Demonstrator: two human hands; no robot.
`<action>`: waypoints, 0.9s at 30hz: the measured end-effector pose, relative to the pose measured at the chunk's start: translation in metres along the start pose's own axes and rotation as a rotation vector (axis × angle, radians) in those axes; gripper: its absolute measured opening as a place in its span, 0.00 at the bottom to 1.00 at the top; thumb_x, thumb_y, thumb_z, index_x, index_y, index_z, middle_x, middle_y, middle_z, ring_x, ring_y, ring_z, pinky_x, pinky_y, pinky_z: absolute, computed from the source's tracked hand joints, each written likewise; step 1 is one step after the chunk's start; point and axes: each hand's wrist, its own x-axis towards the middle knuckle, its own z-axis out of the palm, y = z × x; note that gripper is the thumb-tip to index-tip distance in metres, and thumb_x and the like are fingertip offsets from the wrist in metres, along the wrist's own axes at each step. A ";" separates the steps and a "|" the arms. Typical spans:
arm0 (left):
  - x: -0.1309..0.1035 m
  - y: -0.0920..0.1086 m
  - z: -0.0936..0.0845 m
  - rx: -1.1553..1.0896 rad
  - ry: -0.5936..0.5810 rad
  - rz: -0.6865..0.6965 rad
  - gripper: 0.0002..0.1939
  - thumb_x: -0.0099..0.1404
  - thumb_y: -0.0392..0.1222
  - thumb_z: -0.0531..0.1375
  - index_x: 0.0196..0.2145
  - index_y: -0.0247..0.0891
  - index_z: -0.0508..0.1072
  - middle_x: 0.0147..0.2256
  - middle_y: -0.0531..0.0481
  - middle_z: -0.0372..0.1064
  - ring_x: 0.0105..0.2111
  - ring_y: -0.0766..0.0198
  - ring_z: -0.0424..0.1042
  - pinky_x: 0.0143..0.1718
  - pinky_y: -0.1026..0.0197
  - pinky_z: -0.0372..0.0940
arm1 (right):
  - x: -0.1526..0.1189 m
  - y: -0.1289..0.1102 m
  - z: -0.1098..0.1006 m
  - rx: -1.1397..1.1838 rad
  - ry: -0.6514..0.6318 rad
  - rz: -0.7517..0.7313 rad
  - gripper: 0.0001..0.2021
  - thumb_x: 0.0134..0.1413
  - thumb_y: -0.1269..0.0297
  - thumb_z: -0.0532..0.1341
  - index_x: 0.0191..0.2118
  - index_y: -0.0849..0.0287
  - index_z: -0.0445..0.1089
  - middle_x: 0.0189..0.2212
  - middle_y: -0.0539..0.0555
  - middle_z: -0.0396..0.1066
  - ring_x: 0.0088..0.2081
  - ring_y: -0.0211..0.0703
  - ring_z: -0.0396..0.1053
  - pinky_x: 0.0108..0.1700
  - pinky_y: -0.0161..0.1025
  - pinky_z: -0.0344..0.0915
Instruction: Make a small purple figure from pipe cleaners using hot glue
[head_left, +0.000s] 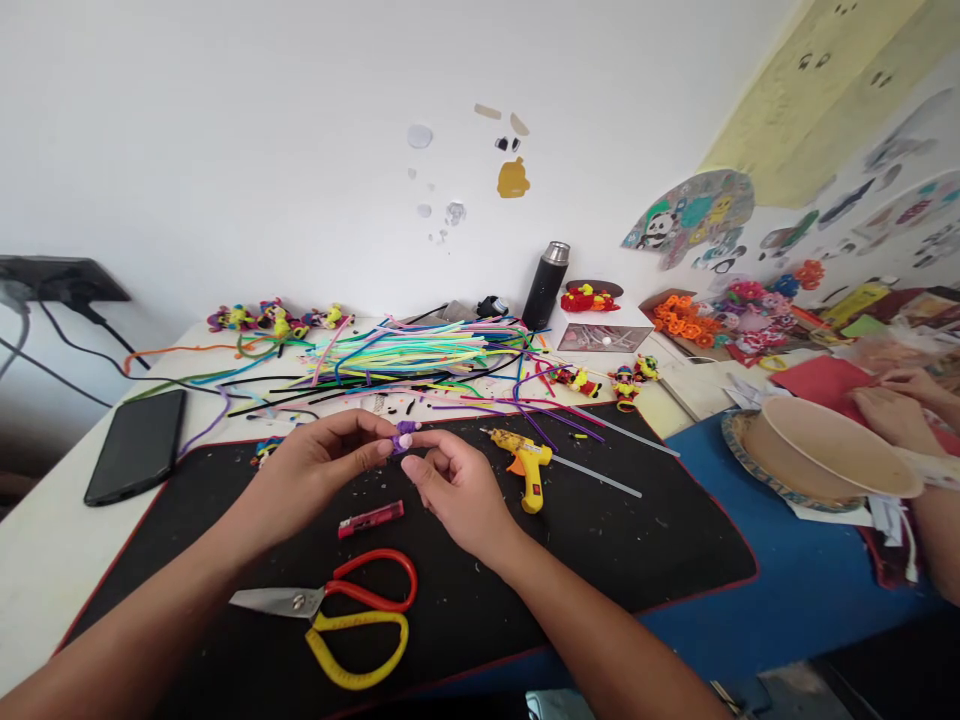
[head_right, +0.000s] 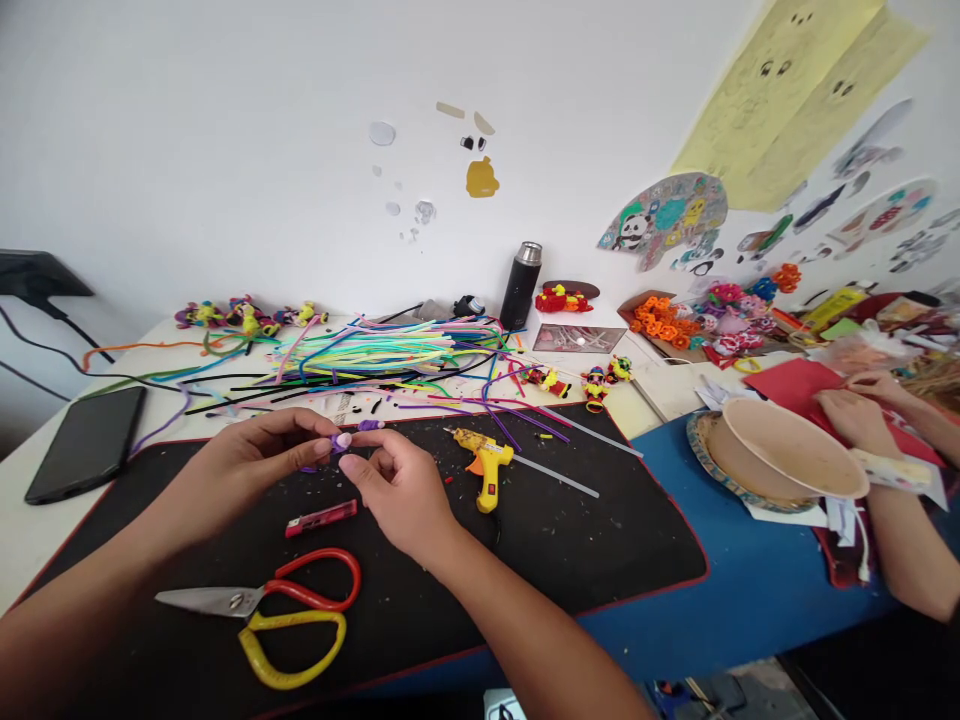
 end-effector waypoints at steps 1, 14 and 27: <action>0.000 -0.001 0.000 -0.002 -0.003 -0.001 0.17 0.63 0.59 0.68 0.39 0.44 0.81 0.38 0.49 0.80 0.40 0.55 0.77 0.43 0.58 0.71 | 0.000 0.001 0.000 -0.003 0.003 -0.001 0.15 0.65 0.54 0.65 0.50 0.58 0.75 0.19 0.42 0.61 0.21 0.34 0.59 0.25 0.33 0.55; -0.003 -0.005 0.002 0.047 -0.017 0.003 0.17 0.63 0.59 0.68 0.39 0.44 0.81 0.38 0.48 0.80 0.40 0.54 0.77 0.45 0.55 0.72 | -0.003 0.004 0.002 0.018 -0.001 0.019 0.16 0.67 0.49 0.61 0.37 0.58 0.74 0.18 0.43 0.59 0.19 0.33 0.56 0.23 0.32 0.52; -0.001 -0.019 -0.071 0.049 0.305 -0.140 0.20 0.56 0.59 0.73 0.35 0.41 0.81 0.33 0.53 0.77 0.36 0.59 0.72 0.39 0.60 0.67 | -0.011 -0.021 -0.066 0.268 0.298 -0.017 0.20 0.57 0.45 0.70 0.31 0.58 0.71 0.13 0.37 0.46 0.14 0.29 0.41 0.17 0.30 0.41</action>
